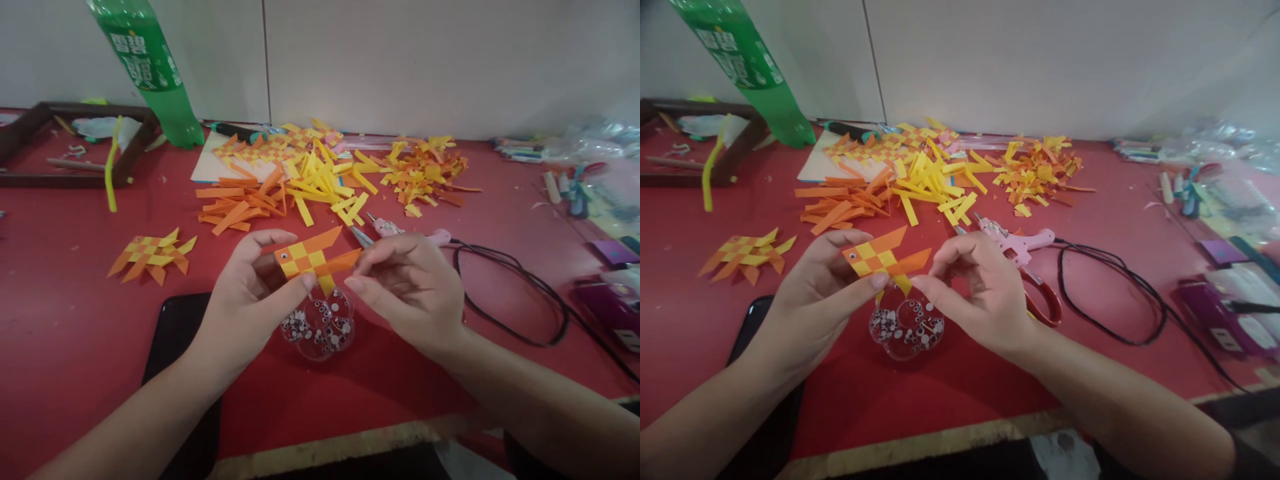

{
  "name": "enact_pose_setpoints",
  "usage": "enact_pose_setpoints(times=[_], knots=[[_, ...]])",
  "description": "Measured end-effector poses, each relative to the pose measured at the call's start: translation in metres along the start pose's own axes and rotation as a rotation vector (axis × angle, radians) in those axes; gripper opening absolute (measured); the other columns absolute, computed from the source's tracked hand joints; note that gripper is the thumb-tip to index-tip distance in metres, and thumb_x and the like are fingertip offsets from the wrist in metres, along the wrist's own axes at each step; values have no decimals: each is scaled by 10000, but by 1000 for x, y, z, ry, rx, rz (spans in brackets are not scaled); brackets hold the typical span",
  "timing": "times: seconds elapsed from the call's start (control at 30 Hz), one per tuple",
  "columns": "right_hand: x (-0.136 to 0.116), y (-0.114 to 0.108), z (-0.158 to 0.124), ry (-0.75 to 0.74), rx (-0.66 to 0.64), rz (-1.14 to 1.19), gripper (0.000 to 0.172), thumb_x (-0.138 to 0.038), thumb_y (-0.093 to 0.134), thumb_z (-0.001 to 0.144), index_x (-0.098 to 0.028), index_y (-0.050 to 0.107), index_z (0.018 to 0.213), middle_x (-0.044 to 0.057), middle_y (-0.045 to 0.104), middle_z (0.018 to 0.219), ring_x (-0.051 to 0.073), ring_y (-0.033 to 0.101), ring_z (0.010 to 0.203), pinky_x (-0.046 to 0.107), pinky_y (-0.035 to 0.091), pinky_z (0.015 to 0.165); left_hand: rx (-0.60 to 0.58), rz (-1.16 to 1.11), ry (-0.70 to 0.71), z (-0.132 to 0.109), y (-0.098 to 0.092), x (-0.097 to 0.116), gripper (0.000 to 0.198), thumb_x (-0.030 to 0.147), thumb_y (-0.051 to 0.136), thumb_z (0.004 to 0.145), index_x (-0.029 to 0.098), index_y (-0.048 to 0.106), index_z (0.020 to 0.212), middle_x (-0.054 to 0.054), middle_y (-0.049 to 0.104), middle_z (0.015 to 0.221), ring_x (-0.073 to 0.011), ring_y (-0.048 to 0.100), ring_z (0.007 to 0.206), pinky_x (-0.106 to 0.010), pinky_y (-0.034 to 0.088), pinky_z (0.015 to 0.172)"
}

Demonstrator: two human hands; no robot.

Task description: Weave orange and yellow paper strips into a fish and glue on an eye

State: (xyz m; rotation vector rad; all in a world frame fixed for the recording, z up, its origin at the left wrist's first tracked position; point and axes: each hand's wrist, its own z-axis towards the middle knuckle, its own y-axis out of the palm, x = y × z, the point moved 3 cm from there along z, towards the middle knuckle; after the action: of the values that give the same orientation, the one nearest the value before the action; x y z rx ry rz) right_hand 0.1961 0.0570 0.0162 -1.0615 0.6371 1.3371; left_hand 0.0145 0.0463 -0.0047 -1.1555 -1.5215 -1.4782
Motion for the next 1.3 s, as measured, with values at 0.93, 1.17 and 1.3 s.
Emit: enact_pose_setpoints(times=[0.93, 1.17, 1.3], knots=[[-13, -4, -2, -540, -8, -553, 166, -141, 778, 776, -259, 673, 828, 24, 673, 829, 173, 656, 729, 347, 576, 682, 34, 138, -35, -4, 4, 1, 519, 181, 784, 748, 269, 478, 1157, -16, 708, 933, -206, 731, 846, -275, 598, 720], [-14, 1, -5, -609, -190, -482, 194, -179, 791, 787, -242, 635, 885, 48, 767, 962, 194, 723, 833, 377, 622, 764, 30, 143, -15, -4, 2, 2, 509, 203, 795, 760, 267, 491, 1163, -8, 721, 870, -204, 741, 847, -262, 604, 722], [-15, 3, -6, -700, -206, -492, 184, -273, 790, 797, -241, 652, 915, 47, 775, 941, 203, 733, 849, 375, 638, 765, 19, 110, -14, -3, 3, 3, 528, 207, 814, 742, 267, 499, 1161, 6, 722, 851, -200, 744, 817, -253, 606, 694]])
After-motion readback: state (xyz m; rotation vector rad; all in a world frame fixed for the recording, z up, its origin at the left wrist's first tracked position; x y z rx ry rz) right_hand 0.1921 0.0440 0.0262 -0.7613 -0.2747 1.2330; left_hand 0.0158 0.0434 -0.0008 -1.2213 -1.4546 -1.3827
